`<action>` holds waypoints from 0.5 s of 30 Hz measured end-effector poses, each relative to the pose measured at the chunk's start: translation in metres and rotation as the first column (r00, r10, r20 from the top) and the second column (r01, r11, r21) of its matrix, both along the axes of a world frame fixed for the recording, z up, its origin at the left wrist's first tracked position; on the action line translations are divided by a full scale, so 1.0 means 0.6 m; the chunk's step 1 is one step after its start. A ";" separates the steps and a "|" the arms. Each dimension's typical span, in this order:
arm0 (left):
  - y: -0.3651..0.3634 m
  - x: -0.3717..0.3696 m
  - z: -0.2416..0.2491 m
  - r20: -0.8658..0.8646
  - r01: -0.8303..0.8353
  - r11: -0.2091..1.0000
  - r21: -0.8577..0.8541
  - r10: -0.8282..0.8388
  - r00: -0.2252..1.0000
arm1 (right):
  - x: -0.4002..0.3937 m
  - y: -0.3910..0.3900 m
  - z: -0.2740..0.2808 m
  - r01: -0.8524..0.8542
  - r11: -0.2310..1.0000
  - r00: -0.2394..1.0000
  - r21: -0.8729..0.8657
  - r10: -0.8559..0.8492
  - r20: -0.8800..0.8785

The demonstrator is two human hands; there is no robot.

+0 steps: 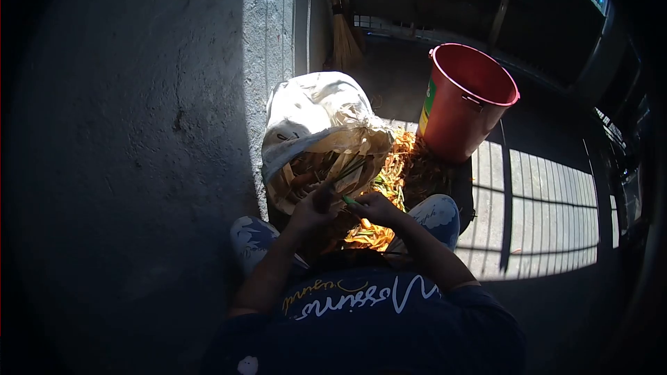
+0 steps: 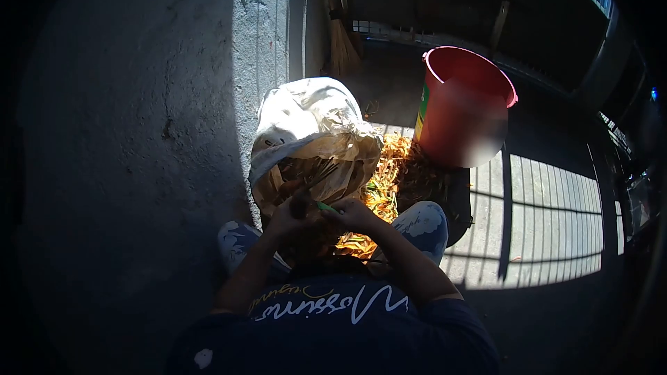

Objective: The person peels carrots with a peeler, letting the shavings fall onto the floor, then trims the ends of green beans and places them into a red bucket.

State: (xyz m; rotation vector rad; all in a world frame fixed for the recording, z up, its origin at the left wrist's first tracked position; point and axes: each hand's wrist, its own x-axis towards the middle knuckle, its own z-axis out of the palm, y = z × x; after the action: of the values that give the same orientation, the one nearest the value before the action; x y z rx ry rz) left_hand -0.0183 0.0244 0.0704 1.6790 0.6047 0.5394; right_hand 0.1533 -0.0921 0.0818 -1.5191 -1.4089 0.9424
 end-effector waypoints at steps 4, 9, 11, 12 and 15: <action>-0.020 -0.009 0.031 -0.213 0.020 0.991 0.135 0.009 0.977 | -0.004 0.002 0.009 -0.021 0.998 0.999 -0.059 0.020 -0.026; -0.024 -0.008 0.040 -0.307 0.043 0.978 0.203 0.022 0.951 | -0.011 0.003 -0.002 -0.008 0.998 0.999 -0.060 0.005 -0.045; -0.025 -0.010 0.049 -0.305 0.065 0.976 0.207 0.002 0.952 | -0.011 0.004 0.004 -0.004 0.998 1.000 -0.061 0.004 -0.008; -0.024 -0.010 0.047 -0.304 0.064 0.976 0.209 0.003 0.953 | -0.011 0.004 0.004 -0.007 0.997 1.000 -0.076 0.006 -0.006; -0.022 -0.013 0.044 -0.311 0.076 0.973 0.219 -0.004 0.950 | -0.015 0.004 0.001 0.000 0.997 1.000 -0.082 -0.001 -0.016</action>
State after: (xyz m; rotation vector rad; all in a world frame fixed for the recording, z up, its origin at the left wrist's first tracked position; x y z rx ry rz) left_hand -0.0260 0.0115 0.0966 2.0110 0.7541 0.3261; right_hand 0.1445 -0.0900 0.0822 -1.5686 -1.3736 1.0208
